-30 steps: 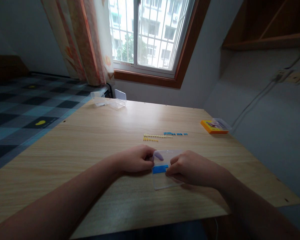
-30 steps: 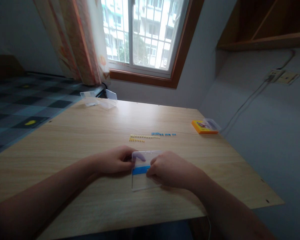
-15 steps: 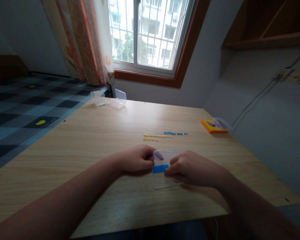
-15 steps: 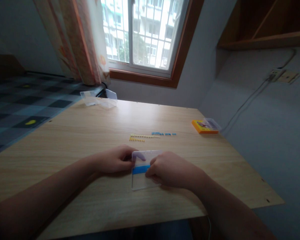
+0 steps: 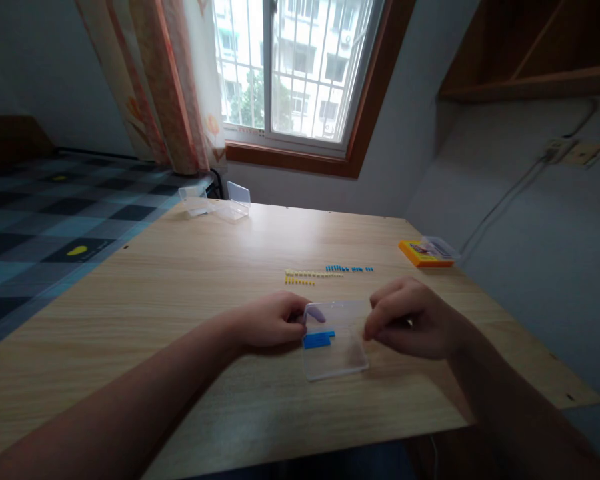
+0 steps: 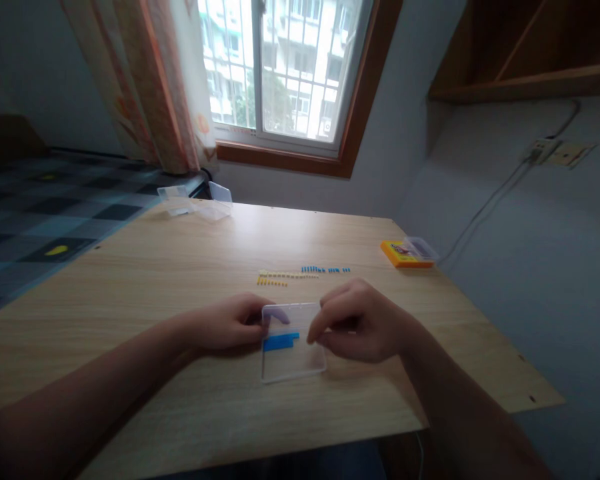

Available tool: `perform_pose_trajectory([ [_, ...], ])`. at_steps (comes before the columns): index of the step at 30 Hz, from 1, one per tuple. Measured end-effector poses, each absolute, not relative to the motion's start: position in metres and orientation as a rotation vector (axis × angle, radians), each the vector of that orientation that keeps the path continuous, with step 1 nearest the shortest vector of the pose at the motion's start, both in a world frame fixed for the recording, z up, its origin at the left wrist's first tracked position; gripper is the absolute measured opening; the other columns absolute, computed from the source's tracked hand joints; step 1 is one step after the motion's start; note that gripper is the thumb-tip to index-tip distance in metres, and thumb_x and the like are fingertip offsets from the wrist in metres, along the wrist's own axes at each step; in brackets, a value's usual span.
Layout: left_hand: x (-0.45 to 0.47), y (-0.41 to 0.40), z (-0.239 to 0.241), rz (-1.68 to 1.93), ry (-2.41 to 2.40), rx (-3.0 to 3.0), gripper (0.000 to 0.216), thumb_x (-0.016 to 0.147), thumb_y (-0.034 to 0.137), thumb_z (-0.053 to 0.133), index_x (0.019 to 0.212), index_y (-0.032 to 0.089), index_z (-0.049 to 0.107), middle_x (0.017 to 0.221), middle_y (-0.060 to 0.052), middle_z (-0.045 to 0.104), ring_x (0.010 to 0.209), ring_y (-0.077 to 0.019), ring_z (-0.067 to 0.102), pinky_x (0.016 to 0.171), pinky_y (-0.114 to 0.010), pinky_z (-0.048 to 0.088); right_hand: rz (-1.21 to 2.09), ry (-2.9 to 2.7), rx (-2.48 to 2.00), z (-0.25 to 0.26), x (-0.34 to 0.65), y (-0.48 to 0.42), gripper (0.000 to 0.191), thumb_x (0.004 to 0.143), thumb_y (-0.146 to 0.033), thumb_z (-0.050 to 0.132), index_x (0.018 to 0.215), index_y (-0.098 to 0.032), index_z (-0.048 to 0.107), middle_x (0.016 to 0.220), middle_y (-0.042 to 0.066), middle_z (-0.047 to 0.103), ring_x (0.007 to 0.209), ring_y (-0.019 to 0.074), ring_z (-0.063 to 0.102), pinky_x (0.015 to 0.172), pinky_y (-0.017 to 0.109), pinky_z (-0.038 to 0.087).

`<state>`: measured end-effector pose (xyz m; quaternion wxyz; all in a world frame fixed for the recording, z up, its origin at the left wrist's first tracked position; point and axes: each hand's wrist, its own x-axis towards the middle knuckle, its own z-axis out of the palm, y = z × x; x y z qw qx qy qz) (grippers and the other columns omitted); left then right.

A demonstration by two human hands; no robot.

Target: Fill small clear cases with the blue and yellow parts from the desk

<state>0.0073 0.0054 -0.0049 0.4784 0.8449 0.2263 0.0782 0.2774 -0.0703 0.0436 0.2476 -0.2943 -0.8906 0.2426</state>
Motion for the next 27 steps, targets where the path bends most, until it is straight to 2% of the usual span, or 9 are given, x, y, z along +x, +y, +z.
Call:
perform_pose_trajectory([
  [2,0.007,0.006,-0.005,0.182,0.550,2.046,0.018,0.084,0.026,0.058,0.090,0.014,0.069,0.076,-0.001,0.061,0.070,-0.0156,0.050,0.064,-0.028,0.036,0.413,-2.146,-0.962,0.035,0.283,-0.057,0.026,0.096,-0.034,0.058,0.089,-0.018,0.077,0.065,0.002,0.060,0.054,0.0100,0.047,0.054,0.025,0.035],
  [5,0.007,0.007,-0.007,0.176,0.523,2.007,0.021,0.083,0.024,0.058,0.096,0.014,0.072,0.084,-0.003,0.067,0.074,-0.0168,0.054,0.068,-0.029,0.040,0.099,-1.826,-1.196,0.015,0.286,-0.030,0.023,0.094,-0.030,0.058,0.097,-0.018,0.077,0.074,0.004,0.066,0.061,0.0133,0.052,0.059,0.026,0.040],
  [8,0.007,0.008,-0.009,0.198,0.512,1.997,0.022,0.082,0.023,0.059,0.097,0.015,0.072,0.089,-0.004,0.070,0.078,-0.0180,0.057,0.073,-0.030,0.044,-0.045,-1.833,-1.283,-0.009,0.286,-0.002,0.026,0.094,-0.025,0.055,0.105,-0.017,0.077,0.092,0.009,0.070,0.089,0.0200,0.061,0.082,0.033,0.049],
  [10,0.007,0.008,-0.010,0.216,0.518,2.011,0.020,0.081,0.024,0.060,0.095,0.015,0.072,0.088,-0.004,0.070,0.079,-0.0184,0.057,0.074,-0.030,0.045,-0.068,-1.841,-1.333,-0.023,0.286,0.012,0.029,0.094,-0.022,0.054,0.112,-0.017,0.077,0.103,0.011,0.070,0.104,0.0226,0.059,0.097,0.038,0.047],
  [12,0.006,0.009,-0.011,0.222,0.525,2.026,0.019,0.081,0.025,0.060,0.093,0.015,0.072,0.086,-0.004,0.069,0.078,-0.0186,0.057,0.073,-0.030,0.045,-0.078,-1.812,-1.375,-0.035,0.287,0.023,0.031,0.094,-0.021,0.053,0.115,-0.017,0.076,0.110,0.012,0.069,0.110,0.0237,0.058,0.104,0.041,0.044],
  [16,0.006,0.009,-0.012,0.216,0.527,2.033,0.022,0.082,0.026,0.060,0.096,0.015,0.073,0.084,-0.004,0.068,0.076,-0.0183,0.057,0.071,-0.029,0.045,-0.110,-1.726,-1.435,-0.051,0.289,0.036,0.030,0.092,-0.021,0.053,0.110,-0.017,0.077,0.118,0.013,0.067,0.118,0.0257,0.056,0.111,0.044,0.041],
  [21,0.006,0.010,-0.013,0.201,0.530,2.045,0.024,0.083,0.028,0.061,0.099,0.016,0.074,0.081,-0.003,0.067,0.072,-0.0175,0.054,0.068,-0.029,0.044,-0.122,-1.694,-1.506,-0.060,0.292,0.043,0.025,0.089,-0.027,0.060,0.100,-0.020,0.081,0.131,0.011,0.063,0.137,0.0301,0.044,0.121,0.050,0.029],
  [24,0.005,0.010,-0.012,0.203,0.533,2.041,0.025,0.083,0.028,0.061,0.100,0.016,0.074,0.082,-0.003,0.067,0.072,-0.0175,0.054,0.067,-0.029,0.043,-0.102,-1.711,-1.569,-0.062,0.291,0.045,0.020,0.085,-0.027,0.065,0.094,-0.022,0.082,0.138,0.010,0.060,0.143,0.0333,0.039,0.123,0.056,0.022],
  [27,0.005,0.009,-0.011,0.201,0.537,2.045,0.025,0.082,0.027,0.060,0.100,0.016,0.074,0.081,-0.003,0.067,0.072,-0.0173,0.053,0.067,-0.029,0.041,-0.077,-1.733,-1.624,-0.064,0.291,0.047,0.016,0.081,-0.027,0.070,0.090,-0.024,0.083,0.143,0.009,0.058,0.146,0.0359,0.036,0.123,0.059,0.020],
])
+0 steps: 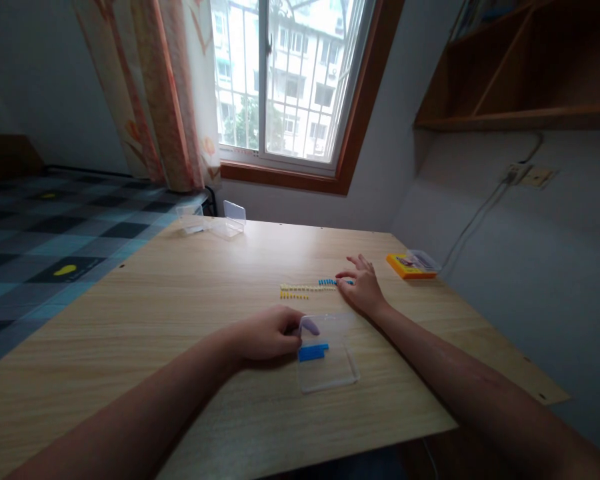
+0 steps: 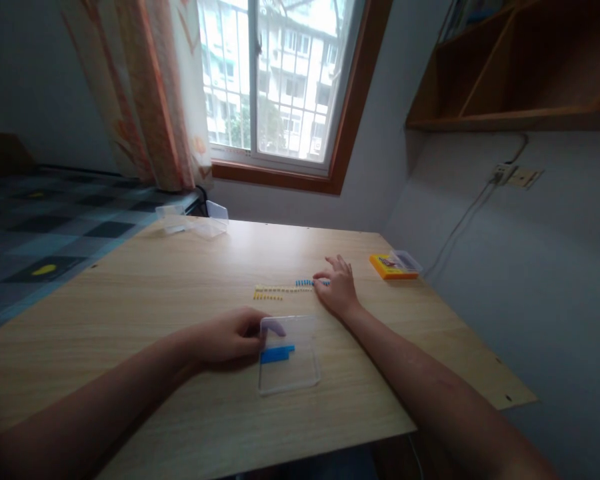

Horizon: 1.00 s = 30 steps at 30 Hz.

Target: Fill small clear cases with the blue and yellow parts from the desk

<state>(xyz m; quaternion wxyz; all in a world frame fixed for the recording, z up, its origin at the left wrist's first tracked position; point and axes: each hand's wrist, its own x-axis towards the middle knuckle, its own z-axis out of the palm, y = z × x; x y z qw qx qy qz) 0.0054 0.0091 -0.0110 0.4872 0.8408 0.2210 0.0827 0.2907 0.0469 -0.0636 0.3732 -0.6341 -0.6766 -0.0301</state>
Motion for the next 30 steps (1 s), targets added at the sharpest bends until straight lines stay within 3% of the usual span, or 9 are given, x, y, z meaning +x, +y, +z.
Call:
perform_pose_trajectory([
  [11,0.005,0.008,-0.008,0.195,0.569,2.073,0.022,0.080,0.024,0.057,0.094,0.016,0.072,0.079,-0.001,0.065,0.069,-0.0160,0.052,0.065,-0.028,0.039,-0.043,-1.760,-1.690,-0.064,0.294,0.042,0.018,0.084,-0.030,0.072,0.097,-0.027,0.084,0.154,0.006,0.049,0.153,0.0369,0.024,0.123,0.061,0.018],
  [18,0.005,0.009,-0.014,0.207,0.622,2.056,0.022,0.079,0.026,0.058,0.092,0.016,0.073,0.073,-0.001,0.062,0.067,-0.0161,0.051,0.063,-0.028,0.040,-0.127,-1.944,-1.562,-0.062,0.286,0.044,0.025,0.089,-0.027,0.066,0.108,-0.030,0.082,0.156,0.008,0.046,0.153,0.0364,0.025,0.122,0.062,0.018],
  [30,0.005,0.011,-0.015,0.205,0.608,2.091,0.024,0.080,0.025,0.059,0.097,0.016,0.074,0.075,-0.002,0.063,0.067,-0.0165,0.052,0.066,-0.029,0.042,-0.127,-2.182,-1.457,-0.064,0.284,0.042,0.033,0.101,-0.034,0.051,0.122,-0.031,0.076,0.167,0.007,0.027,0.158,0.0326,0.011,0.123,0.063,0.011],
])
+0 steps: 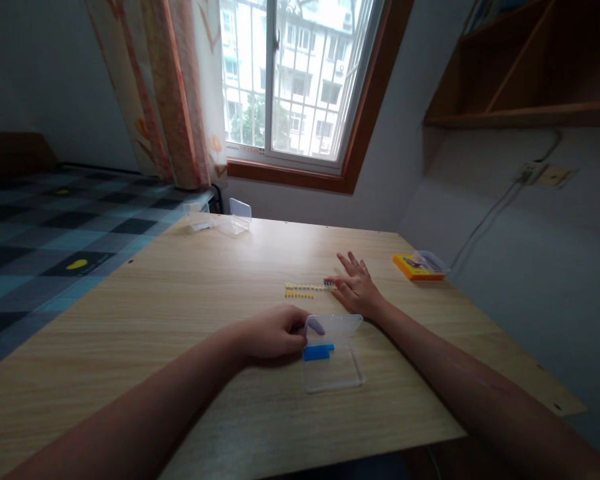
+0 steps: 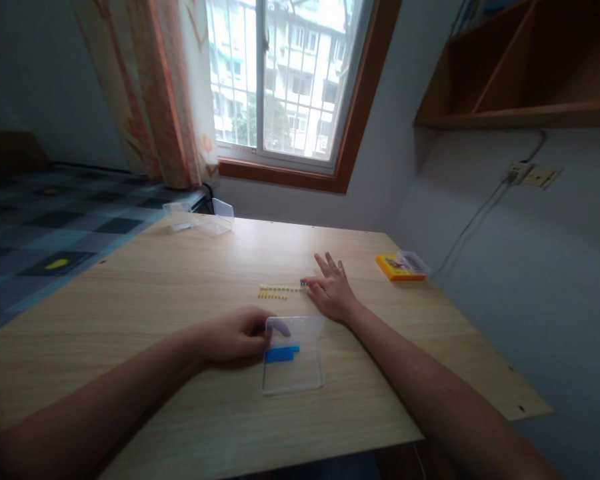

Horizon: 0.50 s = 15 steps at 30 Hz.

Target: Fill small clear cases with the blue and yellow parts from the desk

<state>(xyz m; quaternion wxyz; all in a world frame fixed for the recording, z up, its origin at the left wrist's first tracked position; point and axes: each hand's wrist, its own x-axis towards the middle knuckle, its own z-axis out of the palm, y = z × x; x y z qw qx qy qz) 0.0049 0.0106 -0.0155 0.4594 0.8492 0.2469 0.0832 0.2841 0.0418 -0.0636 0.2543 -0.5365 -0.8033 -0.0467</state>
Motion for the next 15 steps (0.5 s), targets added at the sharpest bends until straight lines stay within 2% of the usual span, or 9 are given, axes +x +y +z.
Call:
perform_pose_trajectory([
  [5,0.005,0.011,-0.018,0.219,0.607,2.090,0.027,0.078,0.025,0.060,0.100,0.016,0.074,0.076,-0.002,0.064,0.068,-0.0168,0.053,0.065,-0.028,0.042,-0.116,-2.214,-1.489,-0.063,0.285,0.047,0.034,0.099,-0.036,0.053,0.125,-0.030,0.074,0.169,0.008,0.022,0.158,0.0346,0.009,0.123,0.064,0.010],
  [10,0.005,0.012,-0.017,0.213,0.576,2.109,0.024,0.080,0.027,0.061,0.097,0.016,0.074,0.075,-0.002,0.064,0.069,-0.0171,0.052,0.065,-0.028,0.043,-0.048,-2.191,-1.504,-0.061,0.280,0.057,0.040,0.106,-0.037,0.040,0.121,-0.031,0.076,0.168,0.004,0.023,0.158,0.0322,0.008,0.123,0.063,0.009],
  [15,0.005,0.011,-0.018,0.230,0.588,2.073,0.025,0.080,0.029,0.063,0.097,0.016,0.075,0.075,-0.001,0.064,0.069,-0.0173,0.053,0.065,-0.028,0.043,-0.010,-2.073,-1.572,-0.050,0.273,0.073,0.028,0.098,-0.033,0.057,0.115,-0.030,0.079,0.167,0.004,0.028,0.158,0.0342,0.010,0.123,0.065,0.010],
])
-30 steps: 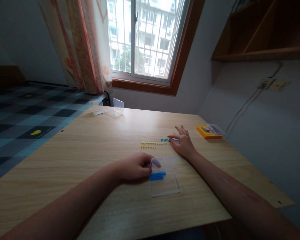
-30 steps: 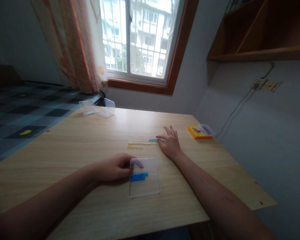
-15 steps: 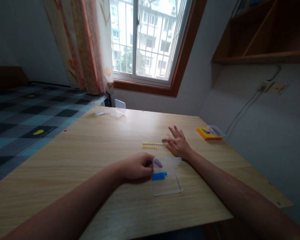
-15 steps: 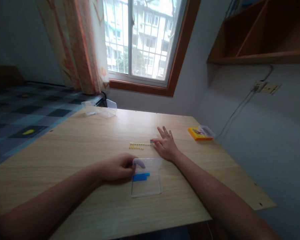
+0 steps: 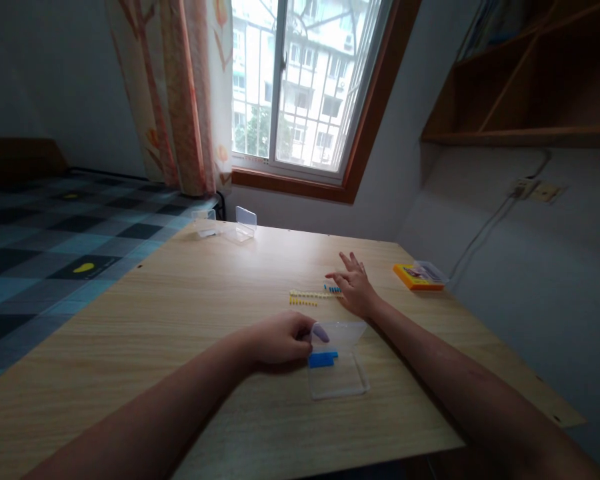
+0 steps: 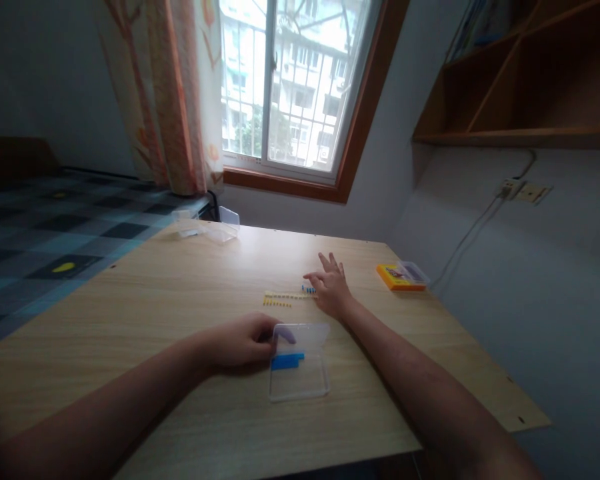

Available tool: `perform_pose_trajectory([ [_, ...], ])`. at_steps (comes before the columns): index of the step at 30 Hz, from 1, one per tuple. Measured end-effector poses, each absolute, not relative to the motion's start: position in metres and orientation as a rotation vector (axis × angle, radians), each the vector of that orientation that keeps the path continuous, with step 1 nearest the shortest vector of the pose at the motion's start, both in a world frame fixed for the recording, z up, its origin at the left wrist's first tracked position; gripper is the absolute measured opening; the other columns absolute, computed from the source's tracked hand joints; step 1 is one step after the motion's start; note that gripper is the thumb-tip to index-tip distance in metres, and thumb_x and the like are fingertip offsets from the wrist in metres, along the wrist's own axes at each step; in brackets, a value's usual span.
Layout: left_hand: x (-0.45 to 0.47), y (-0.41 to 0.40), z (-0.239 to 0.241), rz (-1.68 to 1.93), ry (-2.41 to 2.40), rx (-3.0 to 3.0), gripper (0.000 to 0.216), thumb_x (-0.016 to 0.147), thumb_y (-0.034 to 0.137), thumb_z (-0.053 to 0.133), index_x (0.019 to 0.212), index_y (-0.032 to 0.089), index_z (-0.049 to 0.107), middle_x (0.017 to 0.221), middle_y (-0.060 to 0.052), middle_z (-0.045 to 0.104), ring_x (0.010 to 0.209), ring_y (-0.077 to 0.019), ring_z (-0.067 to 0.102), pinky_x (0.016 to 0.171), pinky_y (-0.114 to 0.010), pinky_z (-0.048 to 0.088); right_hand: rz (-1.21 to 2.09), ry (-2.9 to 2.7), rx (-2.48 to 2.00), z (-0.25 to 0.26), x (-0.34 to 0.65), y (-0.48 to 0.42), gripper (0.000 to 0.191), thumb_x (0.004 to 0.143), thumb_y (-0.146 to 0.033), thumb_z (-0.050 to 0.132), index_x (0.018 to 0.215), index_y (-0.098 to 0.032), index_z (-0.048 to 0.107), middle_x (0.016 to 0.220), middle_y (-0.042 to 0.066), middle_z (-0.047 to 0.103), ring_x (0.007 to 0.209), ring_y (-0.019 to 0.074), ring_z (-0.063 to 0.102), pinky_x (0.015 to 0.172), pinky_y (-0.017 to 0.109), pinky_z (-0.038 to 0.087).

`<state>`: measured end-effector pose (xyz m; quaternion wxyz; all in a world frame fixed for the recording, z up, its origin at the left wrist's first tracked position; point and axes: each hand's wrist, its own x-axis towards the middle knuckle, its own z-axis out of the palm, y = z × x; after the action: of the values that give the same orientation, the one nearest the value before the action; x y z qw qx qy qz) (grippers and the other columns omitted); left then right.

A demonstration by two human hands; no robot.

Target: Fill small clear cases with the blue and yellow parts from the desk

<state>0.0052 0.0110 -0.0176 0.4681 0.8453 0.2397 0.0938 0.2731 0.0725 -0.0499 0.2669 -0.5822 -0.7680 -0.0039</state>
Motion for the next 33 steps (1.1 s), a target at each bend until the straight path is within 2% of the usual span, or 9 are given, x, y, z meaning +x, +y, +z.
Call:
perform_pose_trajectory([
  [4,0.005,0.010,-0.017,0.235,0.563,2.050,0.025,0.081,0.030,0.063,0.098,0.016,0.075,0.076,-0.002,0.065,0.069,-0.0169,0.052,0.066,-0.028,0.042,0.009,-2.099,-1.581,-0.036,0.268,0.082,0.017,0.088,-0.034,0.071,0.099,-0.029,0.083,0.165,0.004,0.033,0.157,0.0358,0.010,0.123,0.065,0.009],
  [9,0.005,0.009,-0.016,0.223,0.557,2.066,0.022,0.081,0.028,0.062,0.095,0.016,0.074,0.073,-0.001,0.062,0.066,-0.0157,0.050,0.064,-0.028,0.041,0.043,-2.187,-1.579,-0.028,0.264,0.086,0.014,0.080,-0.031,0.079,0.093,-0.031,0.084,0.160,0.004,0.041,0.157,0.0373,0.012,0.121,0.069,0.007],
  [19,0.005,0.010,-0.016,0.237,0.623,2.121,0.020,0.078,0.029,0.061,0.089,0.016,0.073,0.070,0.000,0.059,0.065,-0.0163,0.050,0.061,-0.028,0.039,0.044,-2.184,-1.598,-0.033,0.259,0.091,0.013,0.085,-0.033,0.077,0.096,-0.030,0.083,0.160,0.008,0.041,0.156,0.0369,0.015,0.120,0.069,0.011],
  [27,0.004,0.011,-0.019,0.247,0.615,2.118,0.023,0.080,0.030,0.062,0.094,0.016,0.074,0.070,0.000,0.061,0.065,-0.0163,0.050,0.061,-0.027,0.041,0.049,-2.189,-1.579,-0.030,0.263,0.087,0.011,0.080,-0.030,0.080,0.091,-0.030,0.083,0.158,0.006,0.044,0.156,0.0376,0.016,0.119,0.071,0.009],
  [33,0.005,0.013,-0.021,0.227,0.602,2.110,0.028,0.081,0.031,0.063,0.101,0.016,0.074,0.072,-0.001,0.062,0.066,-0.0163,0.051,0.064,-0.028,0.042,0.045,-2.174,-1.566,-0.035,0.256,0.082,0.009,0.082,-0.028,0.078,0.089,-0.027,0.083,0.158,0.007,0.044,0.156,0.0357,0.017,0.122,0.066,0.012],
])
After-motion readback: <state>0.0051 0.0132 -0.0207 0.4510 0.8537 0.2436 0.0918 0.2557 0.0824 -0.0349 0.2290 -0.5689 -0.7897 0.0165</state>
